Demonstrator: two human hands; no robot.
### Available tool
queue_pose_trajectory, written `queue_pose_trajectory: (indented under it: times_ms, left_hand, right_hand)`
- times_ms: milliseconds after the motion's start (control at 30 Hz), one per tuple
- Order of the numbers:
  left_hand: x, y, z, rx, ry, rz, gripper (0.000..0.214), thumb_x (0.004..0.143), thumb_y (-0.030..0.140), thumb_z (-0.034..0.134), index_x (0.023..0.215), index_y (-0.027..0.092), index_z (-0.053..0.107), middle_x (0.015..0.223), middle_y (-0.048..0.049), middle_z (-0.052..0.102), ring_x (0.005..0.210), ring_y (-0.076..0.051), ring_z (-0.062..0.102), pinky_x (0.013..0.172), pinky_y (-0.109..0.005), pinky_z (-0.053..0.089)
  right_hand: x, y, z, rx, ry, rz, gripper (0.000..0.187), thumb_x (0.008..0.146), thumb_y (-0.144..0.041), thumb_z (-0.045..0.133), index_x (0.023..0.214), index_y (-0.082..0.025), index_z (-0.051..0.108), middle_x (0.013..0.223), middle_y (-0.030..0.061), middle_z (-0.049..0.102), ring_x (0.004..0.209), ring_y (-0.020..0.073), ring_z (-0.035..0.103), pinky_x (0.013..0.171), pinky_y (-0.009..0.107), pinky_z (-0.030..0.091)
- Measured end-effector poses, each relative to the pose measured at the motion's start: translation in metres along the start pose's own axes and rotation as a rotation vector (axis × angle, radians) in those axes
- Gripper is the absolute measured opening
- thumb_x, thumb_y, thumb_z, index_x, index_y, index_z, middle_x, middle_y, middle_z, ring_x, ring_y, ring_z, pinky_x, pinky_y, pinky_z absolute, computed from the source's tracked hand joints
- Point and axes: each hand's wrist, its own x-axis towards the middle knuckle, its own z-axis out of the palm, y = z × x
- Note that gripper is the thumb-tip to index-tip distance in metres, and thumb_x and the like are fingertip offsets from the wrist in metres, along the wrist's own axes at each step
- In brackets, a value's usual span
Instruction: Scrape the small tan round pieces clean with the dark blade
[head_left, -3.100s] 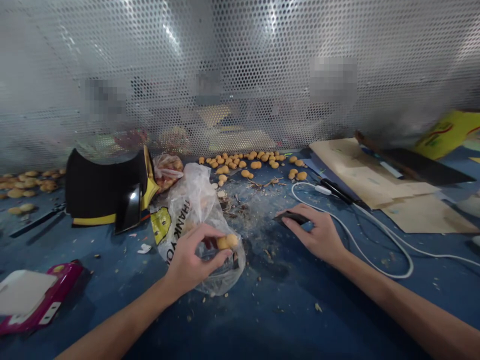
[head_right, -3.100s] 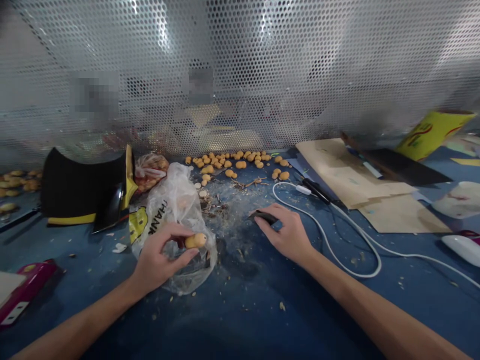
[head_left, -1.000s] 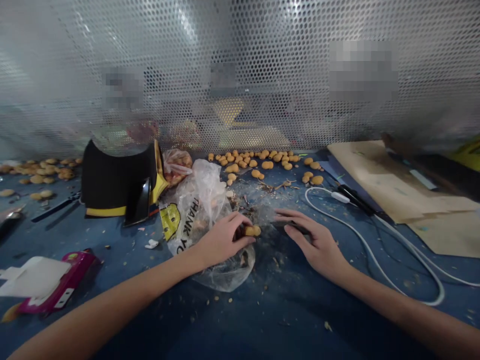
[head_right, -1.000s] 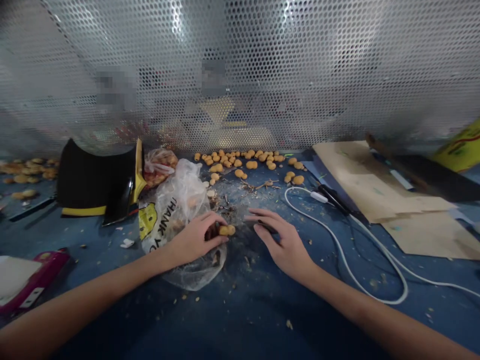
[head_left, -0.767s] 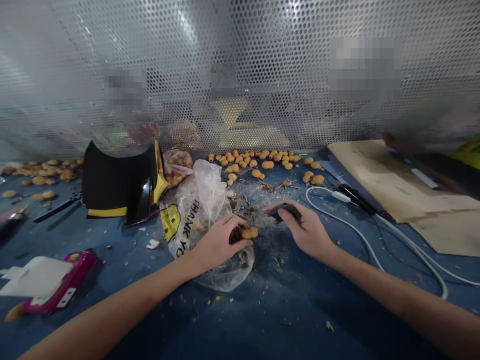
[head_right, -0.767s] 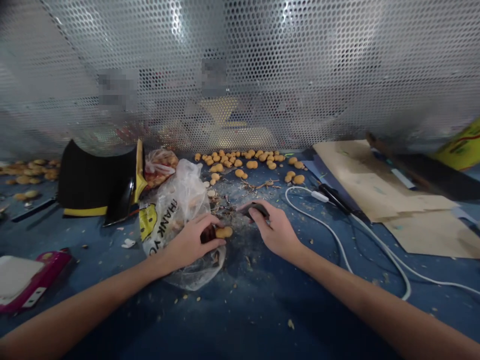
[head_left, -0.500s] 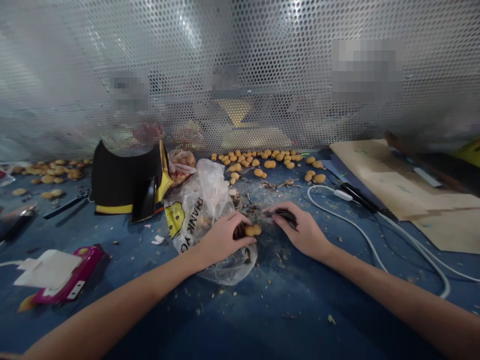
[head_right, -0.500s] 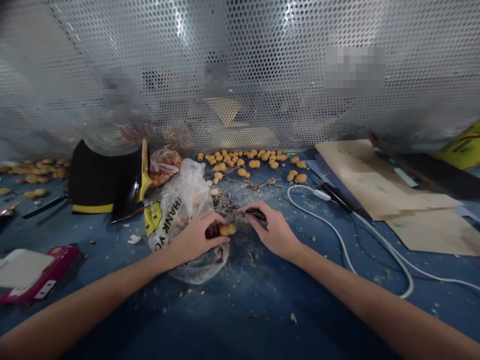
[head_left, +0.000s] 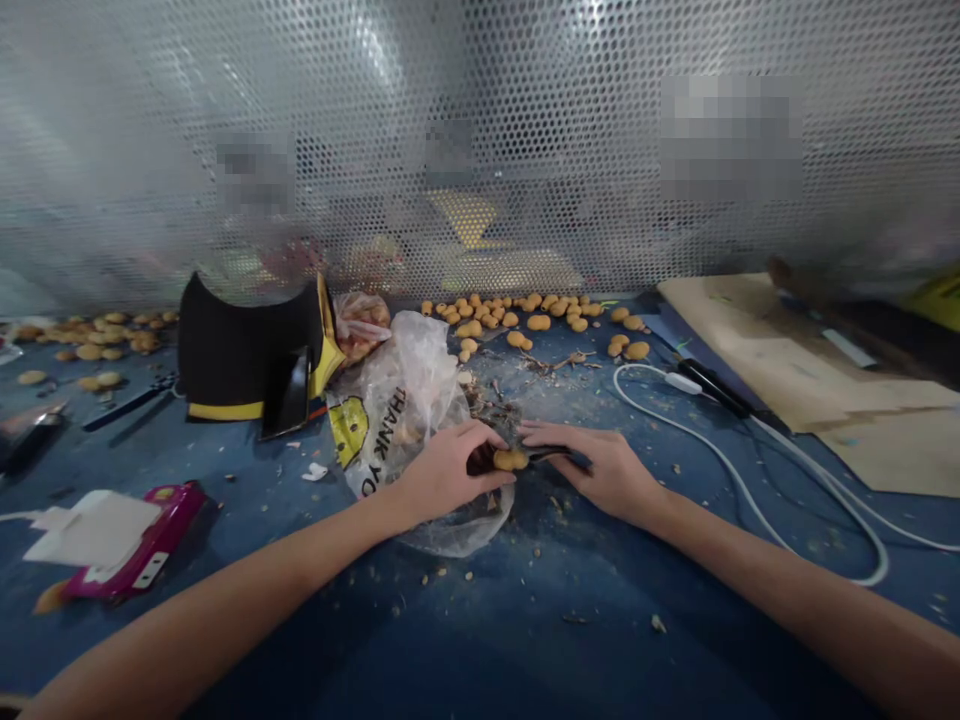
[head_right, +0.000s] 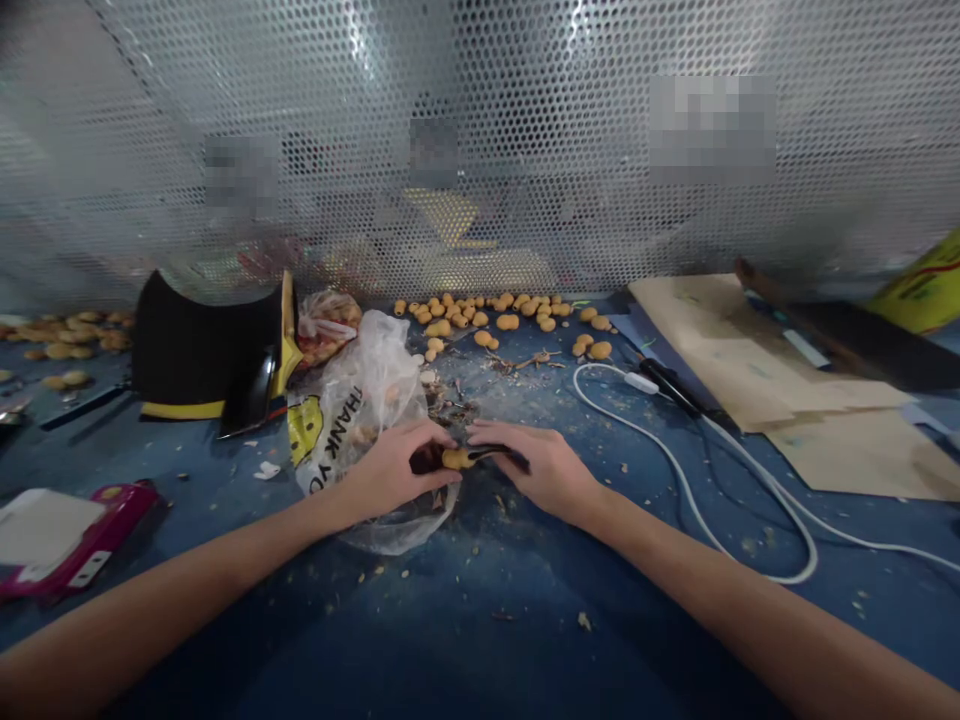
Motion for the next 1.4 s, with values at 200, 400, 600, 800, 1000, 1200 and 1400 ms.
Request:
queue_pose_trajectory:
  times_ms: [200,400,600,800,1000,1200,1400]
  left_hand:
    - [0.001,-0.001,0.002,-0.008,0.016,-0.023,0.021,0.085,0.033,0.066,0.1,0.019,0.061,0.09,-0.0028,0.064,0.077,-0.016,0.061,0.069,-0.03,0.049]
    - [0.004,-0.002,0.002,-0.045,-0.012,-0.031,0.02,0.085,0.029,0.065,0.099,0.017,0.059,0.088,-0.0031,0.064,0.075,-0.015,0.061,0.065,-0.028,0.048]
    - [0.005,-0.001,0.001,-0.011,-0.006,-0.001,0.02,0.086,0.028,0.063,0.102,0.017,0.058,0.089,-0.0037,0.063,0.077,-0.016,0.06,0.068,-0.029,0.048]
    - [0.002,-0.001,0.001,0.02,-0.008,0.006,0.019,0.087,0.026,0.061,0.103,0.018,0.057,0.094,-0.0043,0.061,0.079,-0.016,0.06,0.07,-0.03,0.049]
    - [0.002,0.001,0.0,0.041,-0.02,0.027,0.016,0.089,0.029,0.059,0.102,0.019,0.056,0.093,-0.0044,0.061,0.077,-0.016,0.058,0.068,-0.03,0.048]
    - [0.002,0.001,0.0,0.017,-0.028,0.028,0.018,0.089,0.031,0.061,0.101,0.019,0.056,0.093,-0.0031,0.059,0.075,-0.015,0.058,0.068,-0.03,0.048]
    - [0.003,0.002,-0.001,-0.01,-0.02,0.03,0.016,0.088,0.027,0.062,0.1,0.019,0.058,0.093,-0.0037,0.061,0.081,-0.016,0.06,0.072,-0.03,0.05]
  right_hand:
    - [-0.001,0.004,0.004,0.005,-0.054,-0.133,0.032,0.089,-0.013,0.061,0.118,-0.023,0.068,0.126,0.0056,0.067,0.119,0.0195,0.062,0.104,0.035,0.052]
    - [-0.001,0.01,0.004,-0.021,-0.061,-0.18,0.04,0.087,-0.007,0.057,0.123,-0.024,0.066,0.129,0.006,0.064,0.119,0.0187,0.061,0.102,0.038,0.053]
    - [0.0,0.006,0.004,-0.048,-0.034,-0.18,0.036,0.089,-0.012,0.058,0.123,-0.023,0.066,0.124,0.0076,0.068,0.114,0.0198,0.065,0.102,0.04,0.053]
    - [0.001,0.002,0.0,-0.144,-0.082,-0.263,0.042,0.09,-0.01,0.053,0.129,-0.022,0.061,0.129,0.0076,0.065,0.121,0.0207,0.06,0.105,0.043,0.05]
    - [0.003,0.008,-0.01,-0.19,-0.176,-0.378,0.048,0.093,-0.007,0.045,0.14,-0.018,0.05,0.135,0.0101,0.06,0.132,0.0204,0.05,0.11,0.042,0.045]
    - [-0.001,0.016,-0.014,-0.214,-0.194,-0.472,0.052,0.094,-0.009,0.046,0.145,-0.017,0.042,0.136,0.0118,0.059,0.129,0.021,0.053,0.108,0.042,0.048]
    - [-0.001,0.018,-0.011,-0.19,-0.192,-0.465,0.053,0.095,-0.009,0.045,0.147,-0.017,0.039,0.137,0.0125,0.058,0.131,0.0216,0.05,0.107,0.043,0.048]
